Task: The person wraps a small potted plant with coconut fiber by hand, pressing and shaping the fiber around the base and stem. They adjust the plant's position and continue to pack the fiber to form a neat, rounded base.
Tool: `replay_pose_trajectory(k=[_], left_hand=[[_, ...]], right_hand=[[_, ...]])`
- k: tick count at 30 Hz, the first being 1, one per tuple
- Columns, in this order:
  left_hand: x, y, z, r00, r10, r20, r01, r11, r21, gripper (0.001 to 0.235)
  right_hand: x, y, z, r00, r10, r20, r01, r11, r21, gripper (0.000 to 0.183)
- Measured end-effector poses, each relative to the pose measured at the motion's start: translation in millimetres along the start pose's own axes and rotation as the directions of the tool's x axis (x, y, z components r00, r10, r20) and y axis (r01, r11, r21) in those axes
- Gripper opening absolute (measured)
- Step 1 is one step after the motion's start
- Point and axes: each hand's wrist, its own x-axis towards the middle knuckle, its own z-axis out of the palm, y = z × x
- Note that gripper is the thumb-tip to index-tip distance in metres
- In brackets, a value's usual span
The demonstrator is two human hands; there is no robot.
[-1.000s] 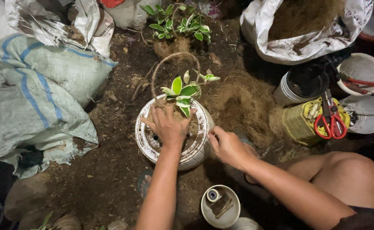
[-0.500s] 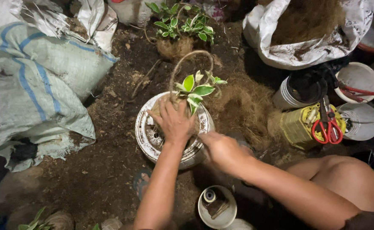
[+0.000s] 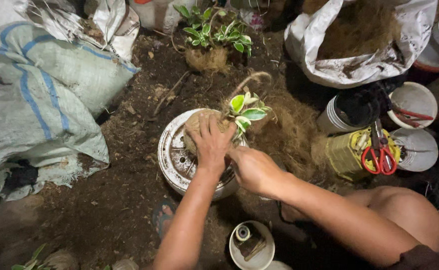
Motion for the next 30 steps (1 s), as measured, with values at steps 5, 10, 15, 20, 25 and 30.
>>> replay_pose_trajectory(k=[5,10,15,20,25,30], left_hand=[[-3.9,-3.0,-2.4,0.988,-0.007,-0.155,-0.008,0.995,-0.096,0.033],[-7.0,0.6,-9.0,0.990,-0.023,-0.142,-0.008,0.976,-0.217,0.049],[-4.0,2.6,-11.1,0.985,-0.037,-0.166,0.002,0.978,-0.207,0.043],[-7.1,0.3,-11.2,0.997,0.000,-0.077,-0.014,0.983,-0.181,0.042],[-9.8,-3.7,4.1,0.997,0.023,-0.073,-0.034,0.987,-0.155,0.033],[-11.9,-16.7,29.1,0.983,0.012,-0.185,-0.059,0.966,-0.250,0.051]], right_hand=[[-15.4,-4.2,6.8,0.997,-0.066,-0.048,0.069,0.995,0.078,0.039],[-37.4,-2.3,10.0,0.997,-0.052,-0.055,0.056,0.996,0.074,0.045],[-16.0,1.2,-19.0,0.987,0.157,-0.020,-0.153,0.979,0.133,0.020],[13.6,1.9,-64.9,0.971,0.231,-0.063,-0.220,0.965,0.144,0.016],[25.1,-0.1,-90.1,0.974,0.226,-0.010,-0.225,0.973,0.041,0.016],[19.3,-4.2,-89.2,0.999,0.050,-0.008,-0.051,0.992,-0.116,0.018]])
